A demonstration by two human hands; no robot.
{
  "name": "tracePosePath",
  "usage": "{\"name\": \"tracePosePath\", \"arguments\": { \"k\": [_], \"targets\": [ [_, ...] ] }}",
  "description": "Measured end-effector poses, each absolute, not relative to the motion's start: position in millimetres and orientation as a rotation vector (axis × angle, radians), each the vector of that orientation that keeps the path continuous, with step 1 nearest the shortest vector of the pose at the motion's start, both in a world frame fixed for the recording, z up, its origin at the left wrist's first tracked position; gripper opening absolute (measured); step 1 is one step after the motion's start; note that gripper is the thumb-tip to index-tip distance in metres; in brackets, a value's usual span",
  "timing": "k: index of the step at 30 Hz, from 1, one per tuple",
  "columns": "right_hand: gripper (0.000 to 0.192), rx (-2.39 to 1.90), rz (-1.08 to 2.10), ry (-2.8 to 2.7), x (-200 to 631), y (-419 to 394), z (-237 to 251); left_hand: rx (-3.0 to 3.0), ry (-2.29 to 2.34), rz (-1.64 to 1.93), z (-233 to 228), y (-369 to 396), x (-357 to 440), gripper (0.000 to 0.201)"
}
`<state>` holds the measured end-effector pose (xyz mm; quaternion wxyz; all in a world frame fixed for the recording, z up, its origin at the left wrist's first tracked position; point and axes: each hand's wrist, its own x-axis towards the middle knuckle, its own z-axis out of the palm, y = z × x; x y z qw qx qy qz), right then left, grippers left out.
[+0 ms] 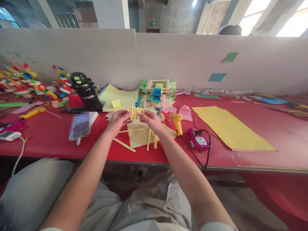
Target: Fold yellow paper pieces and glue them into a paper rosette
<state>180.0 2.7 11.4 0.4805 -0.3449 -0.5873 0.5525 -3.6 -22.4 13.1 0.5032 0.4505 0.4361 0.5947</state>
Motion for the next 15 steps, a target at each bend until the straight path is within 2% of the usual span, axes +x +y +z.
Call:
{"name": "tracePosePath", "arguments": {
  "k": [9, 15],
  "targets": [
    [0.050, -0.905, 0.942, -1.835, 171, -1, 13, 1.087, 0.943, 1.311, 15, -27, -5, 0.041],
    [0.049, -0.849, 0.767, -2.164, 168, 21, 43, 0.835, 0.822, 1.323, 22, -31, -14, 0.036]
  ]
}}
